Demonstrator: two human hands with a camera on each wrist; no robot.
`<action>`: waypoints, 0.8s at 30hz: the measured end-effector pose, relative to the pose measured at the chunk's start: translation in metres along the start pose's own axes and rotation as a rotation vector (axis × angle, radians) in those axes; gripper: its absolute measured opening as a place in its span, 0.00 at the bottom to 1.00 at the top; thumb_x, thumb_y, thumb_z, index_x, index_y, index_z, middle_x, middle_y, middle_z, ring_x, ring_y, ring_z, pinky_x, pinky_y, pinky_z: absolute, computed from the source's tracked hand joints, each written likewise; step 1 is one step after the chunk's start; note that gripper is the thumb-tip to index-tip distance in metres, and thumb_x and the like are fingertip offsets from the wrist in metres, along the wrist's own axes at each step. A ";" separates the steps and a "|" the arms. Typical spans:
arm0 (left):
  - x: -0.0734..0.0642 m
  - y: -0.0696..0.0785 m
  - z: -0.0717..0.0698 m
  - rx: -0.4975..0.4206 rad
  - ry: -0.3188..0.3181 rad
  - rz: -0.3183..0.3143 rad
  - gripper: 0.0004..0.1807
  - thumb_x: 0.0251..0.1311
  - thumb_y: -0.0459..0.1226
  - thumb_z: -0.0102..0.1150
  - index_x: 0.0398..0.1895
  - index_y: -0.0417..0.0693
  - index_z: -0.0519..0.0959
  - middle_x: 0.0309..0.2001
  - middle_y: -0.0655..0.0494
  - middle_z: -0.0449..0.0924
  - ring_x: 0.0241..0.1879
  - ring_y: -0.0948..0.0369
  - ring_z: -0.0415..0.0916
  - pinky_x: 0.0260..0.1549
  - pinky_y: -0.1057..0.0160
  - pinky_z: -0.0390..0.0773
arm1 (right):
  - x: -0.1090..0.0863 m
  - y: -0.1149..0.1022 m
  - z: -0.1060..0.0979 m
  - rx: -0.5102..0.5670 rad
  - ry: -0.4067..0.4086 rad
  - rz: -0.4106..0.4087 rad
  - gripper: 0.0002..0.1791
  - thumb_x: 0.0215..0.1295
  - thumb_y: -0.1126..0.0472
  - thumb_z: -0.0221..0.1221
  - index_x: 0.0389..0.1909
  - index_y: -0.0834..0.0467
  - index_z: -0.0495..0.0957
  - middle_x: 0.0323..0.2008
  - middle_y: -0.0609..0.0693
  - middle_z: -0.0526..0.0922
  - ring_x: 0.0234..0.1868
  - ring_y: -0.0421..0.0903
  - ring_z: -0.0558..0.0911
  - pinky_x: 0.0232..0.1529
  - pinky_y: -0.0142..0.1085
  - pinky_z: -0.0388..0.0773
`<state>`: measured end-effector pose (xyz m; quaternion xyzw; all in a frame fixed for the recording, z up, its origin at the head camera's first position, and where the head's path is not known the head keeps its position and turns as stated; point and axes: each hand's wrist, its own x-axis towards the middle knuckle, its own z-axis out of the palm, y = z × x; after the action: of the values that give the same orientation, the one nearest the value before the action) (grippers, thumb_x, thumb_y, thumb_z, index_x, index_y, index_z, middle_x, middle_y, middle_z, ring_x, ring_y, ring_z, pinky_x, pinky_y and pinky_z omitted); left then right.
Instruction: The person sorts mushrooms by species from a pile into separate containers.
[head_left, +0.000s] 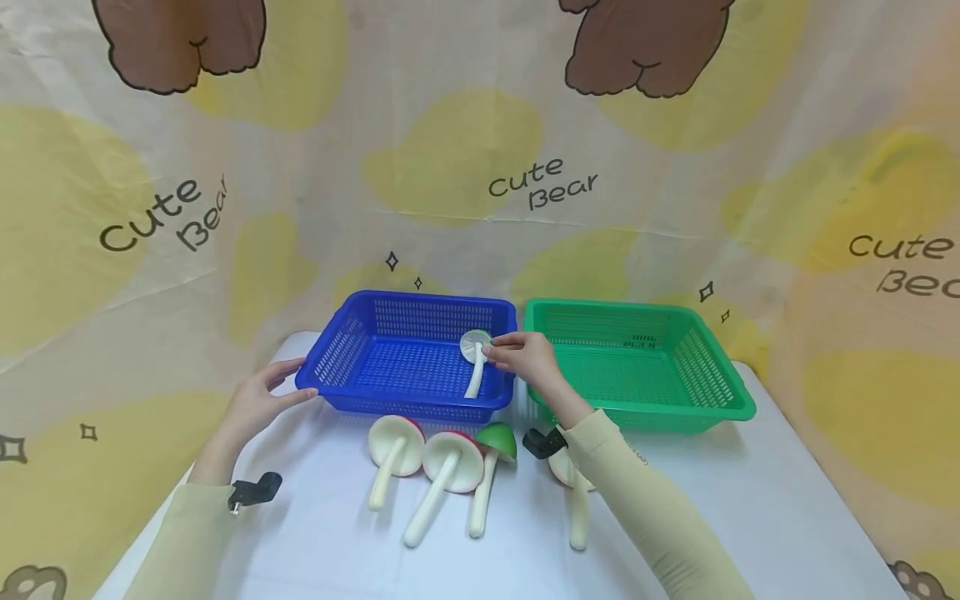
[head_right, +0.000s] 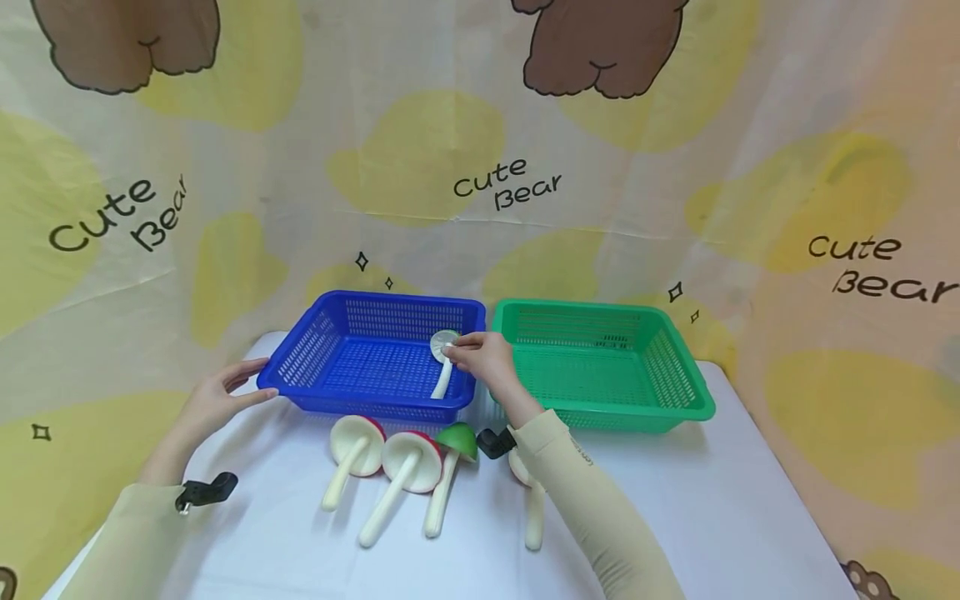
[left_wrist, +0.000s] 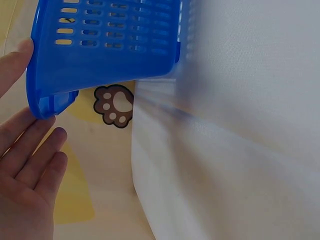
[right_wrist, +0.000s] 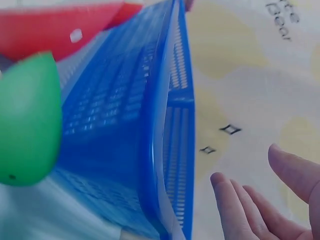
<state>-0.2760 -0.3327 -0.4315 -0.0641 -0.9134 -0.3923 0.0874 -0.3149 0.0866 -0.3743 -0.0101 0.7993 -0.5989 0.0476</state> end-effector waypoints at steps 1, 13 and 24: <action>0.000 0.000 0.000 -0.003 0.000 0.001 0.40 0.54 0.53 0.65 0.67 0.43 0.66 0.65 0.38 0.67 0.65 0.34 0.60 0.61 0.35 0.63 | -0.004 0.001 -0.001 0.006 -0.005 -0.005 0.22 0.57 0.57 0.67 0.51 0.64 0.79 0.45 0.59 0.85 0.44 0.49 0.86 0.46 0.37 0.84; 0.000 0.004 0.002 -0.007 -0.004 0.002 0.40 0.54 0.52 0.65 0.67 0.42 0.66 0.65 0.37 0.67 0.64 0.34 0.60 0.61 0.35 0.63 | -0.057 0.021 -0.004 0.069 -0.024 -0.061 0.17 0.56 0.58 0.67 0.44 0.61 0.82 0.37 0.54 0.87 0.39 0.49 0.86 0.44 0.40 0.84; -0.002 0.005 0.000 -0.010 -0.006 -0.003 0.40 0.55 0.52 0.64 0.67 0.42 0.65 0.65 0.37 0.66 0.65 0.33 0.59 0.60 0.34 0.63 | -0.091 0.060 0.000 0.087 -0.039 -0.029 0.18 0.57 0.55 0.66 0.45 0.62 0.81 0.38 0.55 0.86 0.40 0.49 0.86 0.43 0.37 0.85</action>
<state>-0.2733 -0.3294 -0.4286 -0.0646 -0.9118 -0.3968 0.0838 -0.2221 0.1099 -0.4263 -0.0311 0.7713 -0.6334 0.0548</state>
